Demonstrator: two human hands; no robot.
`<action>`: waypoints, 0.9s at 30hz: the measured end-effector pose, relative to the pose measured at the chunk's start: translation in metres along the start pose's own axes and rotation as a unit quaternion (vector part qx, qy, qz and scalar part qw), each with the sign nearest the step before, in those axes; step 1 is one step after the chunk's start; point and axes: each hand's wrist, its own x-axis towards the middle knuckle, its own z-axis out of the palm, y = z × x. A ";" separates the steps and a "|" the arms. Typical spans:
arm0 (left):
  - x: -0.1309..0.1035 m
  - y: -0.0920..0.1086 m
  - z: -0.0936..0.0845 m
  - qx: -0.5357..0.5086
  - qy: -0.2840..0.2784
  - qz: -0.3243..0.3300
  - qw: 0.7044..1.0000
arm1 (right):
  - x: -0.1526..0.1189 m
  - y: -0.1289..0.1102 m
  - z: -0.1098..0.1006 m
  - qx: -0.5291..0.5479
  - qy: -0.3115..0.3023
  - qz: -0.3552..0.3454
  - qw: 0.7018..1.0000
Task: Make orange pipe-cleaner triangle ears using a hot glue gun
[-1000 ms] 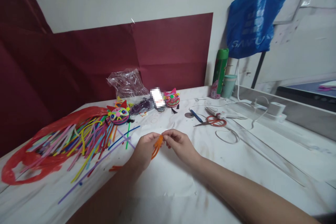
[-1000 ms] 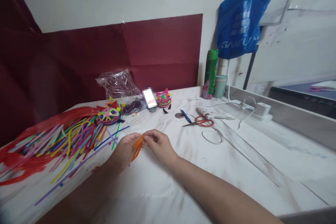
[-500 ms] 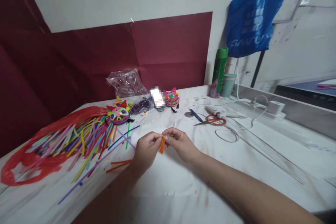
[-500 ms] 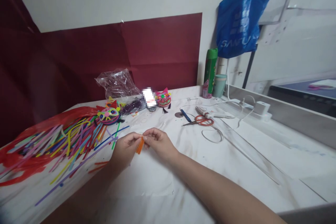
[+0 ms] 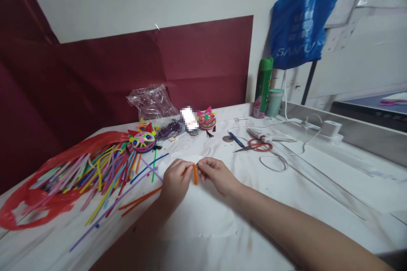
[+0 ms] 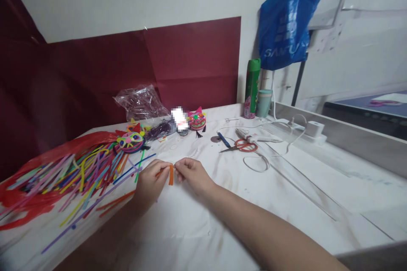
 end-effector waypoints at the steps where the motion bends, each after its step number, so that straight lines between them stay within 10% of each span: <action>1: -0.001 -0.002 0.001 0.018 0.007 0.024 1.000 | 0.000 0.000 0.000 -0.013 -0.008 0.003 1.000; 10: -0.004 -0.006 0.004 0.035 0.007 0.086 0.996 | -0.003 -0.001 0.002 -0.021 -0.036 0.058 0.997; 27: 0.002 0.005 0.001 -0.121 -0.097 -0.179 0.972 | 0.003 0.002 -0.003 0.025 0.022 0.035 0.999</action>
